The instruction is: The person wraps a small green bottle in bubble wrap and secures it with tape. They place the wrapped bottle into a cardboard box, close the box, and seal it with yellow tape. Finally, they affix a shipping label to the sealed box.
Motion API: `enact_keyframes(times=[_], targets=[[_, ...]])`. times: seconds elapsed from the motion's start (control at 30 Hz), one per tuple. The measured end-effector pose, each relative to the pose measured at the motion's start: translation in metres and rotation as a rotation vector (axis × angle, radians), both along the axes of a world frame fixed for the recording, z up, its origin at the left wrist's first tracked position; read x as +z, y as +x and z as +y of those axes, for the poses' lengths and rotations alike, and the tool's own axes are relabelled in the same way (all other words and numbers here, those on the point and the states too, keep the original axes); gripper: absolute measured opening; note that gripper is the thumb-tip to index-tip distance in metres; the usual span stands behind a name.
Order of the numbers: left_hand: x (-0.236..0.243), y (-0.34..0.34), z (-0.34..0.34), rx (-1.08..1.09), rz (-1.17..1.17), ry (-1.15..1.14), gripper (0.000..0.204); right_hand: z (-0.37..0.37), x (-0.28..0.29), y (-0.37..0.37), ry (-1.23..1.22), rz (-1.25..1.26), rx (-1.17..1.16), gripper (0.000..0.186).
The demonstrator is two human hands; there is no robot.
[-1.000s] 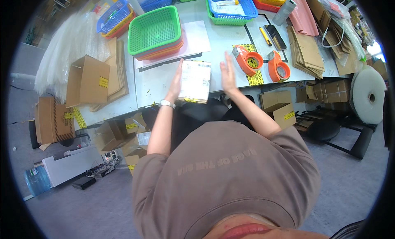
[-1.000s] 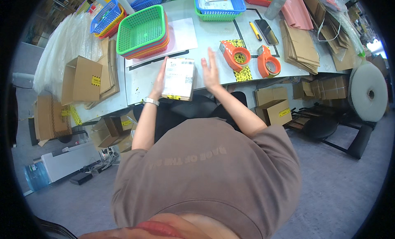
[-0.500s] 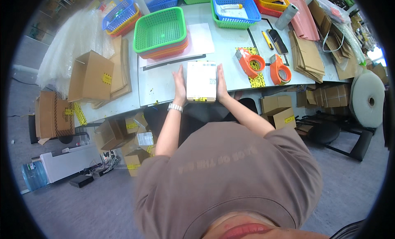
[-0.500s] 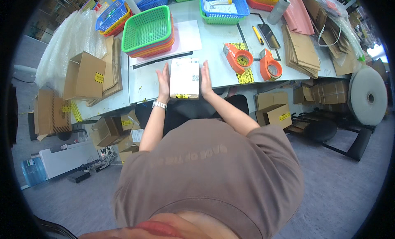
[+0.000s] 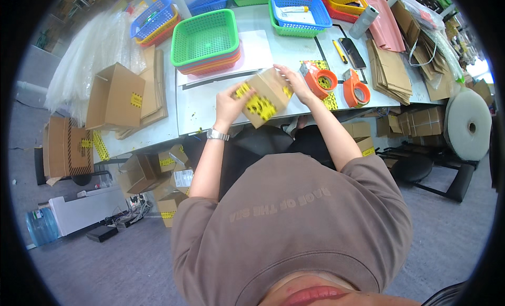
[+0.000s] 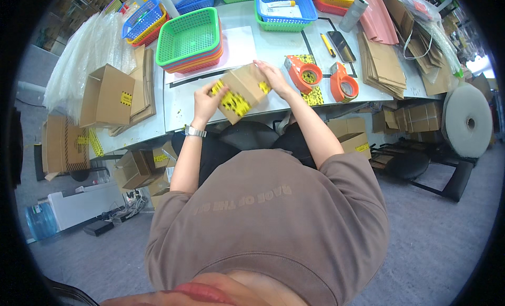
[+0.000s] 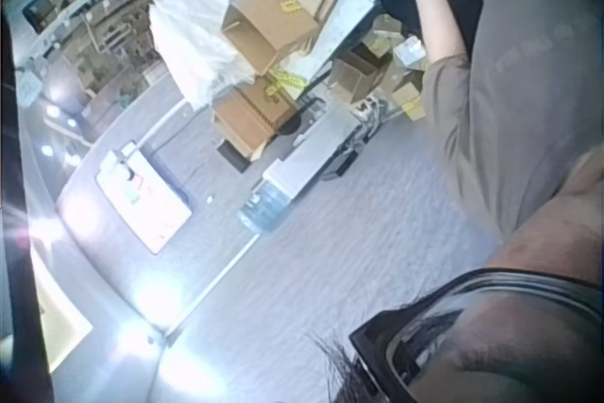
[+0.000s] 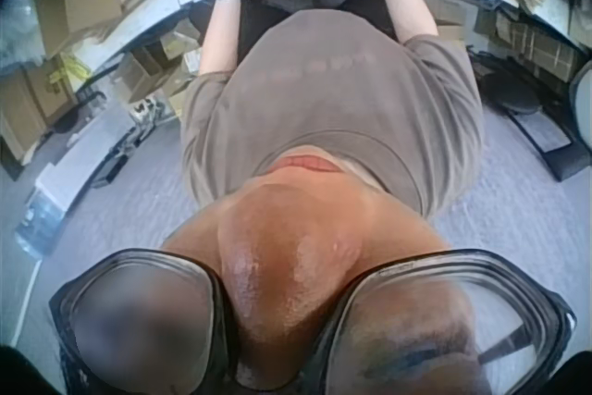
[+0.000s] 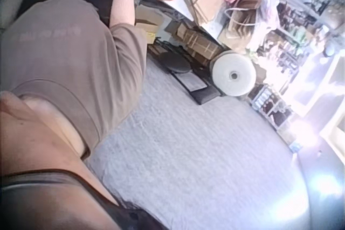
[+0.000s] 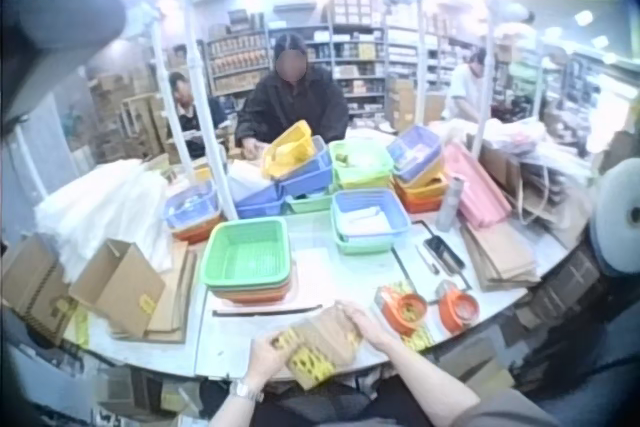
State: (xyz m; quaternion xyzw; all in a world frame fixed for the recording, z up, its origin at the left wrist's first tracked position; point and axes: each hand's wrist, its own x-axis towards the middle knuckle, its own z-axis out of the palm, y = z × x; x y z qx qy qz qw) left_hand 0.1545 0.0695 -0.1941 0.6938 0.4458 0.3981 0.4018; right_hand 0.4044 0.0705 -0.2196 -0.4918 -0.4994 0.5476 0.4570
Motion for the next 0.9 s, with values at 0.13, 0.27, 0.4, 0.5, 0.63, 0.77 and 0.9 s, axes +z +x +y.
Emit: enact_keyframes(times=[0.13,0.27,0.4,0.5,0.63,0.77,0.9], targets=[[-0.031,0.008,0.020,0.220,-0.251,-0.114,0.045,-0.015,-0.027,0.022,-0.170,0.329,-0.037,0.070],[-0.074,0.019,0.030,0.271,-0.034,0.020,0.059,-0.043,-0.045,-0.023,-0.103,0.388,-0.172,0.069],[-0.055,0.019,0.018,0.097,-0.067,-0.144,0.064,-0.030,-0.038,-0.040,-0.076,0.128,-0.300,0.065],[-0.077,0.010,0.016,0.071,-0.153,-0.300,0.065,-0.028,-0.043,-0.043,0.062,-0.033,-0.361,0.060],[-0.057,0.008,-0.013,0.087,-0.151,-0.264,0.072,-0.043,-0.026,-0.043,0.097,-0.066,-0.254,0.062],[-0.036,-0.002,-0.046,0.064,-0.207,-0.004,0.084,-0.066,0.001,-0.036,0.327,-0.062,-0.126,0.071],[0.002,-0.049,-0.083,0.170,0.010,0.117,0.128,-0.081,0.015,-0.030,0.441,-0.116,-0.009,0.066]])
